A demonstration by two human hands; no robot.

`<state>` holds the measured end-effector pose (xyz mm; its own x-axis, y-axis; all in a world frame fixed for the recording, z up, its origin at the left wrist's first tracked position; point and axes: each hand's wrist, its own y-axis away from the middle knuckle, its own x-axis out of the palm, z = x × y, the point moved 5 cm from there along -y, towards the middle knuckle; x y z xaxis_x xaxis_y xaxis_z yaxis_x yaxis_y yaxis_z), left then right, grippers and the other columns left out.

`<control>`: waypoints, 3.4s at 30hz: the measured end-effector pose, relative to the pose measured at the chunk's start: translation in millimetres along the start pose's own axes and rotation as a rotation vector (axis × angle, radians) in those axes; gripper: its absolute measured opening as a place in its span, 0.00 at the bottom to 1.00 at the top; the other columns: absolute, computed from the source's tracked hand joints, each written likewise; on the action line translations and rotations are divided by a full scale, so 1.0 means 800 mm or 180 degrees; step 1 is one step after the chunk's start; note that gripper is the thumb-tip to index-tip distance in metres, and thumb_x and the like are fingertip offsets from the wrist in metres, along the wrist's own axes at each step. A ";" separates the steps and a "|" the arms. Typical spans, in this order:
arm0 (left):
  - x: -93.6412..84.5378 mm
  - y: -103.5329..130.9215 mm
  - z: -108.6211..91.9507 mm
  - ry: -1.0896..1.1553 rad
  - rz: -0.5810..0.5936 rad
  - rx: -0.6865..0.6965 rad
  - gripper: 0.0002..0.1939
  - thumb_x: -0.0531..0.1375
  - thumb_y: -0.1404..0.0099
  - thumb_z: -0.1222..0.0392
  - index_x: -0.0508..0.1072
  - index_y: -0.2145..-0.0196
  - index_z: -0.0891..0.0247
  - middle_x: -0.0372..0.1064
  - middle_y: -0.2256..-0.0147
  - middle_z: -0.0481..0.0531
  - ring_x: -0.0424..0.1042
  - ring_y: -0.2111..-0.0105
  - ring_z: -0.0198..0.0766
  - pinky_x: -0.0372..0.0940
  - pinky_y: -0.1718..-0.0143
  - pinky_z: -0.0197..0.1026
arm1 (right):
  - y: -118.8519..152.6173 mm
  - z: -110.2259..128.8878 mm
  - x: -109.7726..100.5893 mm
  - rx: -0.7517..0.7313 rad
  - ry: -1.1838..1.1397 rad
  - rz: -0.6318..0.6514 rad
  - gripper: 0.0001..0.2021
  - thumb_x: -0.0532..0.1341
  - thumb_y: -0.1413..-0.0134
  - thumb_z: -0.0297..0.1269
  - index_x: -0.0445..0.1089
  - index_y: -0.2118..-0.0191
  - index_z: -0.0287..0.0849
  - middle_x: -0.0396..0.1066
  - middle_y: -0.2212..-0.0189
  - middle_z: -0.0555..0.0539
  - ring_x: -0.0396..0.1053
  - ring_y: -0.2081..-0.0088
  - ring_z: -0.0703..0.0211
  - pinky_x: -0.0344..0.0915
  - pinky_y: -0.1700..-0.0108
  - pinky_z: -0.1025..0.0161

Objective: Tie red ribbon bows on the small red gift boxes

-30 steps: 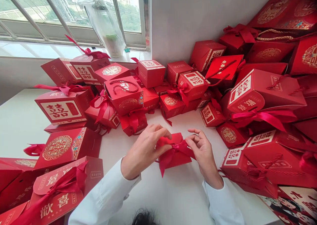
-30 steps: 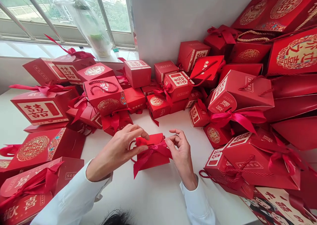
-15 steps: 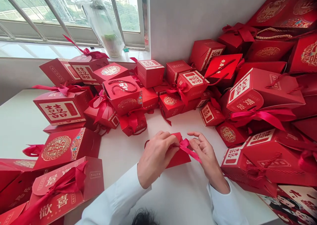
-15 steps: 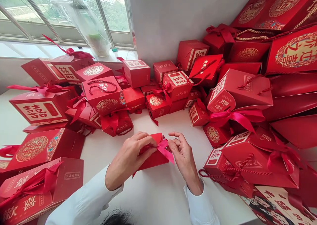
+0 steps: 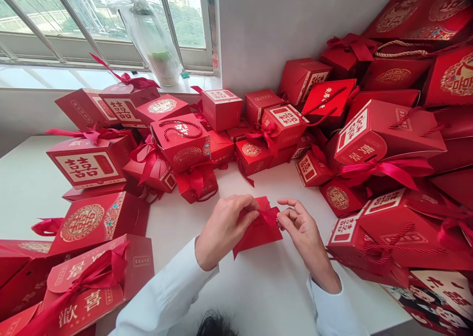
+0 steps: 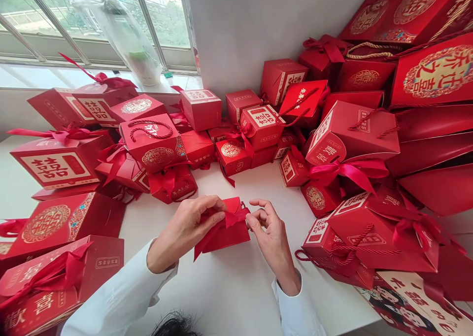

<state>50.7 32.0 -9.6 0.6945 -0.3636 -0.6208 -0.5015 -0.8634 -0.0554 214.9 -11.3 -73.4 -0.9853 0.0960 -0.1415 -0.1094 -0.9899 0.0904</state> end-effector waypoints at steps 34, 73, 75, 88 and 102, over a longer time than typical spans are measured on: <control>0.009 0.005 0.001 -0.0030 -0.0374 -0.0079 0.05 0.51 0.35 0.66 0.62 0.69 0.60 0.67 0.74 0.45 0.63 0.73 0.34 0.56 0.70 0.35 | 0.041 0.064 0.022 -0.2060 0.1049 -0.0005 0.17 0.58 0.43 0.25 0.63 0.51 0.51 0.66 0.69 0.51 0.66 0.68 0.61 0.64 0.64 0.63; 0.003 0.001 0.004 -0.0301 0.0150 0.0208 0.02 0.58 0.37 0.65 0.69 0.69 0.61 0.66 0.76 0.46 0.63 0.72 0.35 0.56 0.71 0.35 | -0.013 0.075 -0.014 -0.1409 0.0705 -0.1139 0.06 0.65 0.50 0.38 0.74 0.75 0.45 0.66 0.71 0.50 0.63 0.67 0.57 0.60 0.62 0.60; 0.003 0.001 0.005 -0.0297 0.0202 0.0228 0.02 0.57 0.37 0.65 0.70 0.69 0.61 0.66 0.75 0.46 0.63 0.72 0.35 0.56 0.71 0.35 | -0.015 0.071 -0.020 -0.1324 0.0385 -0.1301 0.05 0.65 0.49 0.38 0.74 0.73 0.45 0.66 0.73 0.51 0.63 0.69 0.58 0.61 0.63 0.60; 0.003 0.003 0.003 0.0075 0.0017 0.0086 0.13 0.62 0.41 0.64 0.67 0.58 0.58 0.65 0.64 0.47 0.65 0.65 0.35 0.60 0.63 0.36 | -0.015 0.070 -0.043 -0.1217 -0.0330 -0.1787 0.08 0.65 0.50 0.41 0.70 0.72 0.42 0.66 0.80 0.53 0.64 0.77 0.63 0.63 0.71 0.65; 0.013 0.006 0.010 -0.0413 0.0230 0.0186 0.09 0.61 0.41 0.63 0.61 0.70 0.62 0.61 0.70 0.46 0.60 0.71 0.35 0.56 0.70 0.36 | 0.008 0.117 -0.075 -0.2058 -0.0998 -0.2677 0.02 0.62 0.48 0.32 0.69 0.67 0.40 0.70 0.74 0.51 0.73 0.70 0.60 0.69 0.64 0.62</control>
<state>51.4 26.8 -22.2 0.5850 -0.3725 -0.7204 -0.5795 -0.8134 -0.0500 260.6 -13.7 28.1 -0.6284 0.6955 0.3484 -0.7607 -0.4556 -0.4623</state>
